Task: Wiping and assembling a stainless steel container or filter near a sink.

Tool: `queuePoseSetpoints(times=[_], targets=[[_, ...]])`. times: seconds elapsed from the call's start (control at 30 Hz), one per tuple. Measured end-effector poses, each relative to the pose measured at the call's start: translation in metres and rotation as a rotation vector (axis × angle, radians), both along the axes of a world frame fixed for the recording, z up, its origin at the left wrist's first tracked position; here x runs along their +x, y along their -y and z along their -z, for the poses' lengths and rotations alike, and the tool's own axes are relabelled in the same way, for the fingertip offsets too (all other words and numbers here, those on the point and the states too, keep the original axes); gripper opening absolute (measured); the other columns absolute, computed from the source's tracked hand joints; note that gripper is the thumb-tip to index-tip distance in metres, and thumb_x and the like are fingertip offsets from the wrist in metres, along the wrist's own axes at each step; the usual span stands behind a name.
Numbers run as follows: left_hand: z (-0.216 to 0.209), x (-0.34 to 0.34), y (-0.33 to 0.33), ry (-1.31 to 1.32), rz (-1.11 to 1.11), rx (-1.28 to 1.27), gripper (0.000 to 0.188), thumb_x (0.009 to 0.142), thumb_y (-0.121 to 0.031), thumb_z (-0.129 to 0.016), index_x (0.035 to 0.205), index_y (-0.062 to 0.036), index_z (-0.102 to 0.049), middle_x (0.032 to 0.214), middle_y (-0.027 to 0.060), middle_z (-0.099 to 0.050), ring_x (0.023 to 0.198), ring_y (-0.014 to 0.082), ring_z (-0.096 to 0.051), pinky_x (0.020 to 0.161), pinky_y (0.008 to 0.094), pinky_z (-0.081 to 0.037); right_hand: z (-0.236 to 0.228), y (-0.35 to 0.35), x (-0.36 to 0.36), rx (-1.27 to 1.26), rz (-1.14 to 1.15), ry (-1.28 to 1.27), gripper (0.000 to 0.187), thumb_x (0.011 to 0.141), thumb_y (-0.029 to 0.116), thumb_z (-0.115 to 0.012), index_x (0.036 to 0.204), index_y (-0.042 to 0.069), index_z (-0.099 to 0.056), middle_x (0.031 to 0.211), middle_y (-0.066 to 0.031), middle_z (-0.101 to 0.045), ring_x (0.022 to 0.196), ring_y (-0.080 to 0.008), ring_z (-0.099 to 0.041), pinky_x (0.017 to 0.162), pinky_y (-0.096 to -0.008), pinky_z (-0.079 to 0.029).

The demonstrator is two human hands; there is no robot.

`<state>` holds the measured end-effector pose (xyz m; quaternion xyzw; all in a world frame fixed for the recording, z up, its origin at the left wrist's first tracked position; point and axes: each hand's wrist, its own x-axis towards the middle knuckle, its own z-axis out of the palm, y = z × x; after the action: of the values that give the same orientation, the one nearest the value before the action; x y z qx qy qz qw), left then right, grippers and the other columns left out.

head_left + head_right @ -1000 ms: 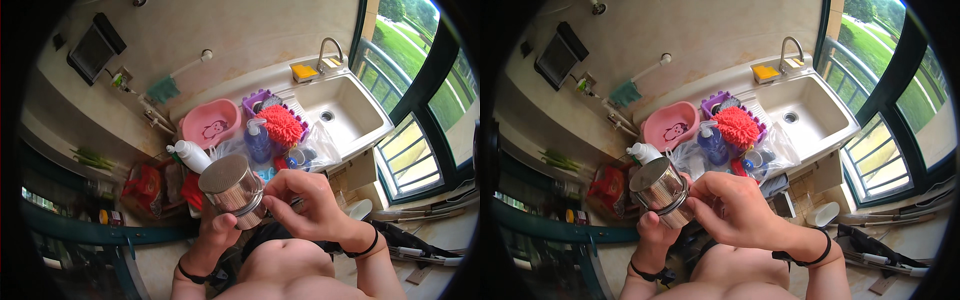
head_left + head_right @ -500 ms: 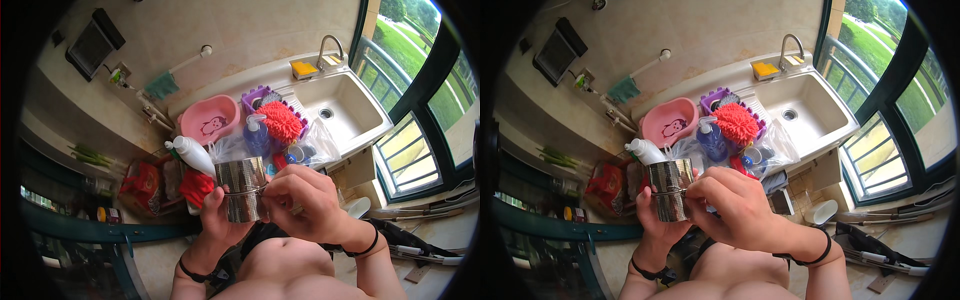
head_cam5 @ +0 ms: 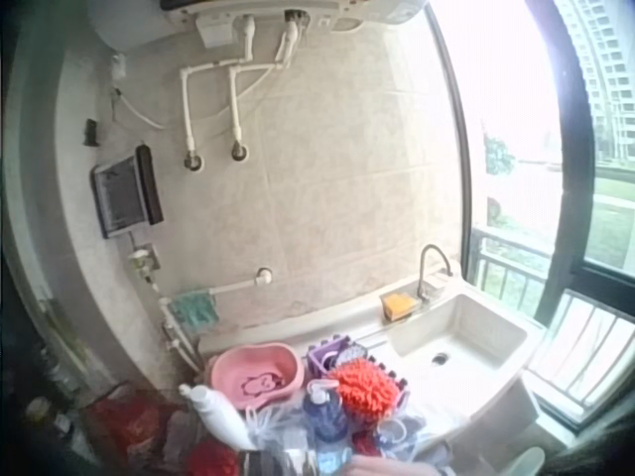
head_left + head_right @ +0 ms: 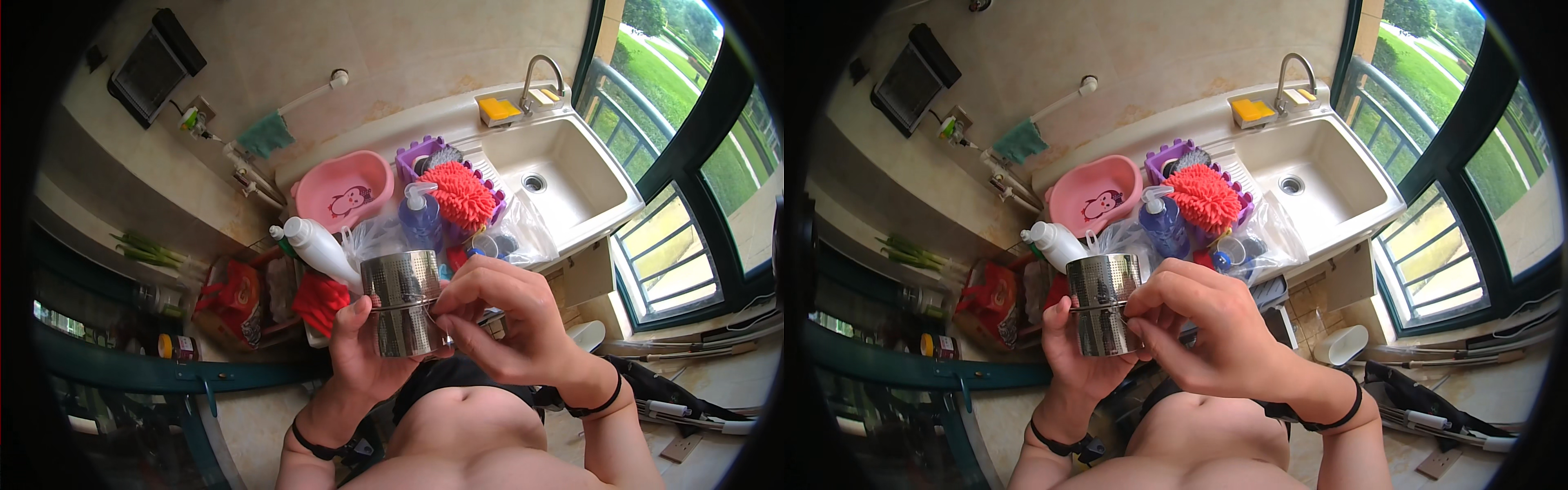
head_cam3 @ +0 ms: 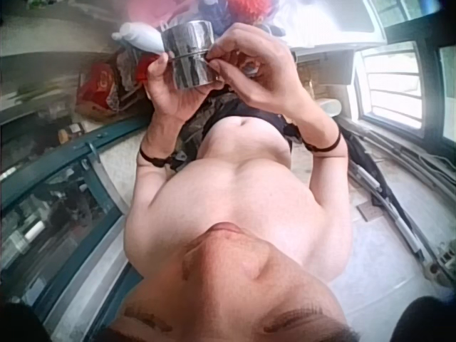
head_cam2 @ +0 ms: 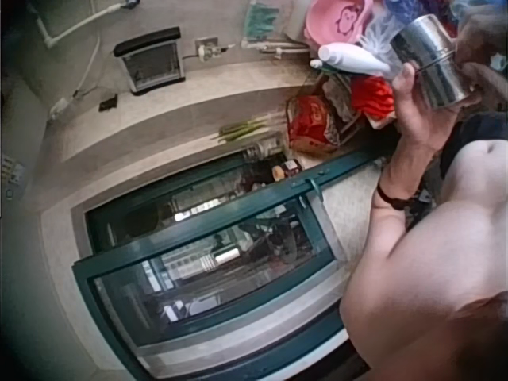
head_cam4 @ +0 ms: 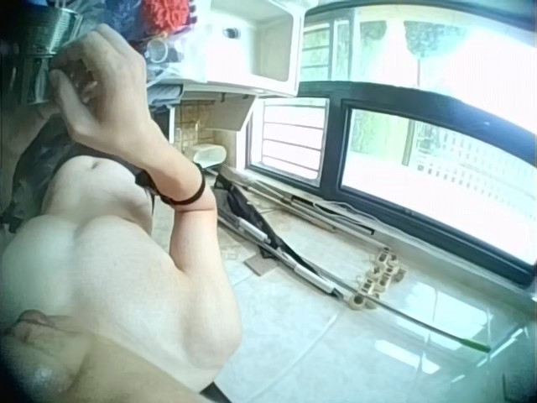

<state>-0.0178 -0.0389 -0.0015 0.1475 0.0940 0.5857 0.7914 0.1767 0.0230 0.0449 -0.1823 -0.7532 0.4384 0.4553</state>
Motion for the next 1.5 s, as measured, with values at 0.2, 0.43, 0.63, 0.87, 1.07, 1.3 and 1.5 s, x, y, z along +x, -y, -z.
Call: queuePoseSetpoints(times=[0.2, 0.43, 0.63, 0.87, 1.07, 1.3, 1.5], targets=[[0.008, -0.003, 0.000, -0.034, -0.008, 0.016, 0.073, 0.098, -0.046, -0.057, 0.150, 0.0014, -0.037, 0.141, 0.0228, -0.054, 0.128, 0.0368, -0.059, 0.098, 0.0560, -0.057, 0.001, 0.002, -0.002, 0.102, 0.059, 0.003, 0.018, 0.080, -0.007, -0.075, 0.095, 0.000, -0.067, 0.084, -0.0073, -0.061, 0.068, -0.0164, -0.068, 0.058, -0.0272, -0.055], [0.004, 0.001, -0.001, 0.003, 0.007, 0.005, 0.074, 0.098, -0.048, -0.057, 0.150, 0.0011, -0.038, 0.142, 0.0237, -0.053, 0.126, 0.0399, -0.058, 0.096, 0.0570, -0.056, 0.002, 0.004, 0.000, 0.114, 0.103, 0.020, 0.020, 0.078, -0.007, -0.075, 0.094, 0.001, -0.066, 0.084, -0.0071, -0.061, 0.068, -0.0171, -0.068, 0.058, -0.0274, -0.055], [0.002, 0.002, -0.001, -0.025, -0.040, 0.043, 0.075, 0.099, -0.050, -0.056, 0.151, 0.0007, -0.037, 0.142, 0.0240, -0.053, 0.126, 0.0404, -0.058, 0.096, 0.0562, -0.056, 0.003, 0.001, 0.001, 0.092, 0.065, -0.014, 0.021, 0.077, -0.008, -0.075, 0.093, 0.002, -0.066, 0.084, -0.0071, -0.061, 0.067, -0.0179, -0.066, 0.058, -0.0286, -0.054], [0.006, 0.008, -0.001, -0.320, -0.148, 0.134, 0.075, 0.095, -0.046, -0.066, 0.148, 0.0005, -0.041, 0.139, 0.0214, -0.057, 0.129, 0.0343, -0.058, 0.106, 0.0488, -0.052, 0.010, -0.003, -0.003, 0.295, 0.193, 0.018, 0.025, 0.072, -0.005, -0.076, 0.093, 0.004, -0.065, 0.082, -0.0074, -0.060, 0.067, -0.0236, -0.062, 0.057, -0.0329, -0.050], [-0.002, 0.010, -0.007, -0.505, -0.245, 0.122, 0.073, 0.092, -0.037, -0.075, 0.145, -0.0007, -0.042, 0.131, 0.0175, -0.060, 0.121, 0.0272, -0.061, 0.104, 0.0427, -0.052, 0.014, -0.008, -0.004, 0.402, 0.218, 0.039, 0.027, 0.070, -0.004, -0.076, 0.093, 0.005, -0.064, 0.082, -0.0071, -0.060, 0.068, -0.0242, -0.062, 0.057, -0.0345, -0.051], [-0.009, 0.015, -0.008, -0.687, -0.298, 0.114, 0.075, 0.091, -0.043, -0.069, 0.145, 0.0029, -0.045, 0.133, 0.0180, -0.061, 0.120, 0.0260, -0.062, 0.106, 0.0418, -0.048, 0.017, -0.006, -0.006, 0.405, 0.276, 0.042, 0.027, 0.067, -0.003, -0.077, 0.089, 0.006, -0.064, 0.079, -0.0061, -0.059, 0.065, -0.0233, -0.061, 0.055, -0.0342, -0.050], [-0.009, 0.011, -0.009, -0.731, -0.307, 0.140, 0.078, 0.084, -0.031, -0.076, 0.147, 0.0007, -0.042, 0.131, 0.0201, -0.061, 0.118, 0.0274, -0.062, 0.107, 0.0416, -0.048, 0.018, -0.004, -0.008, 0.443, 0.366, 0.094, 0.027, 0.064, -0.002, -0.075, 0.085, 0.006, -0.062, 0.076, -0.0055, -0.058, 0.060, -0.0231, -0.060, 0.052, -0.0336, -0.048]])
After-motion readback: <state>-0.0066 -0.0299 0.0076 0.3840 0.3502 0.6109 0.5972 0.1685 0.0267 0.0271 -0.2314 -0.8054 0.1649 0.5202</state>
